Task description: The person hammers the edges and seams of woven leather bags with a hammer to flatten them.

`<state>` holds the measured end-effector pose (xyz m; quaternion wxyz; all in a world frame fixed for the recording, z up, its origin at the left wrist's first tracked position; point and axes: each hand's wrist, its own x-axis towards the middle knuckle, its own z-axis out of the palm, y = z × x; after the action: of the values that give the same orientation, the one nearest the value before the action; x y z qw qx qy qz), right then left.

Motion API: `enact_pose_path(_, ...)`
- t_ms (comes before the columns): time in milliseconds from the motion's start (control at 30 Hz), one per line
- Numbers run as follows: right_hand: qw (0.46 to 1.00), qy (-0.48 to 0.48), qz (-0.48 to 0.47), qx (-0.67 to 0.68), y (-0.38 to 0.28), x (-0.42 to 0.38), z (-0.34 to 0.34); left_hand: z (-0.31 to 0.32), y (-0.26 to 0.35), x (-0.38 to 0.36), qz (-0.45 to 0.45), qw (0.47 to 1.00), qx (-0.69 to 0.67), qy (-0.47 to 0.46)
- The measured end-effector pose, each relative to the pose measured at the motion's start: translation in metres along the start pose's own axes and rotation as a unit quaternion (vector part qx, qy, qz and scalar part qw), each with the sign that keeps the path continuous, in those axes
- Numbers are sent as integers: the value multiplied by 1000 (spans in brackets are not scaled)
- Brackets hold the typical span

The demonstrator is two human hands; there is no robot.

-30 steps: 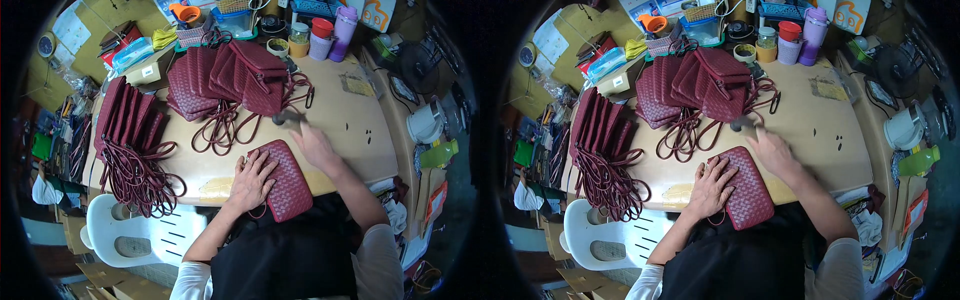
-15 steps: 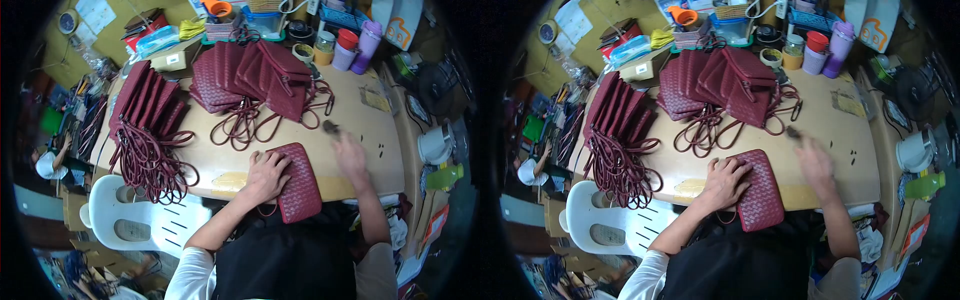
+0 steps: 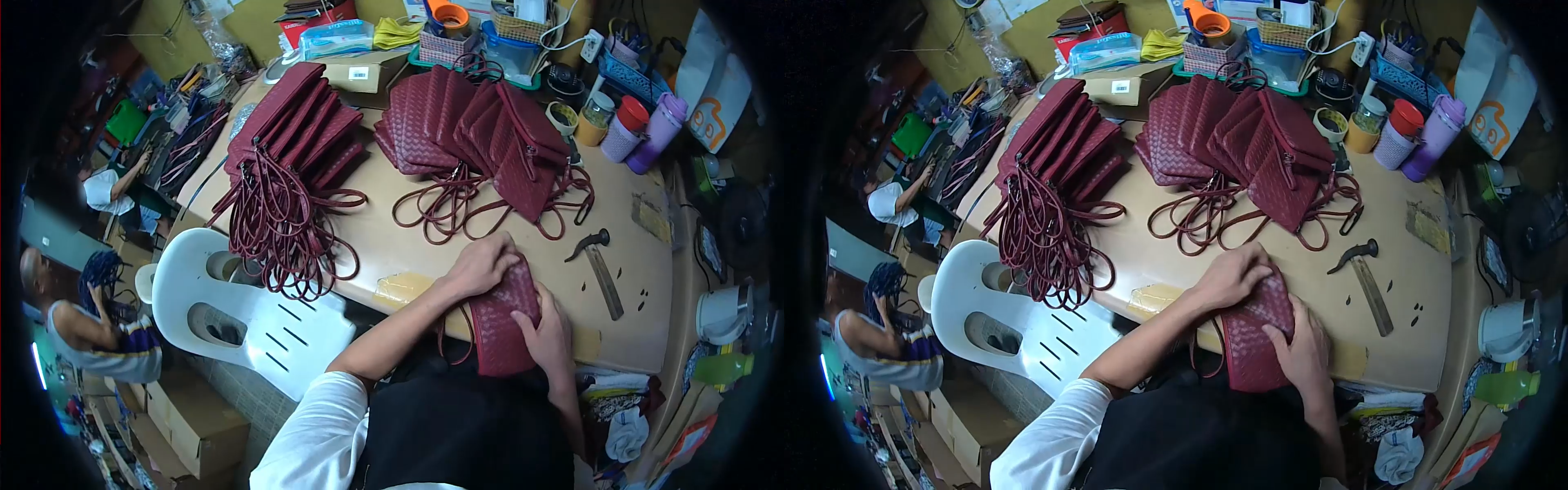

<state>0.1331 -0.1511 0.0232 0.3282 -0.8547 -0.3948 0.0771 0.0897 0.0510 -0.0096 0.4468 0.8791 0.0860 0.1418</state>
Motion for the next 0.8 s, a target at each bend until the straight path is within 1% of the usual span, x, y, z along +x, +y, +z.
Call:
enact_pose_path(33,1000,-2,-3,1,-2,0,-6,-6,4,-7,-25,994,-72,73)
enact_pose_path(67,999,-25,33,31,-3,0,-14,-12,5,-14,-48,978,-142,145)
enact_pose_path(100,995,-49,68,62,0,1,-18,-18,0,-21,-53,968,-167,180)
enact_pose_path(133,986,-44,78,141,16,1,-20,-21,-4,-25,-54,942,-266,198)
enact_pose_path(200,941,-22,101,323,40,2,-25,-38,-4,-41,-103,918,-358,135)
enact_pose_path(233,941,-25,99,323,45,3,-26,-37,-5,-48,-104,918,-358,139)
enact_pose_path(300,954,49,59,289,51,7,-29,-32,-8,-65,-126,928,-336,102)
enact_pose_path(333,955,44,55,289,55,10,-30,-31,-3,-71,-141,939,-296,103)
enact_pose_path(400,964,20,86,253,62,16,-30,-24,-4,-74,-113,953,-252,127)
enact_pose_path(433,966,6,66,250,74,22,-22,-23,-7,-73,-117,952,-249,135)
enact_pose_path(467,966,-2,62,252,82,24,-15,-22,-12,-70,-138,953,-244,111)
enact_pose_path(500,971,-19,88,223,89,27,-8,-21,-16,-69,-158,954,-238,89)
enact_pose_path(533,975,-33,110,193,88,31,-5,-18,-19,-66,-159,953,-236,100)
enact_pose_path(567,975,-41,102,193,84,32,-4,-15,-23,-64,-125,957,-232,120)
enact_pose_path(600,981,-28,100,165,74,31,-5,-10,-27,-63,-91,960,-228,138)
enact_pose_path(633,986,-15,97,138,68,30,-4,-8,-33,-61,-98,955,-245,139)
enact_pose_path(667,986,-25,89,140,70,28,0,-3,-35,-60,-103,953,-242,150)
enact_pose_path(733,984,58,51,164,82,27,9,-2,-30,-65,-99,959,-179,195)
enact_pose_path(767,972,79,64,213,88,26,12,-2,-23,-67,-92,953,-180,224)
enact_pose_path(800,972,73,60,214,91,26,11,-2,-23,-68,-95,952,-178,231)
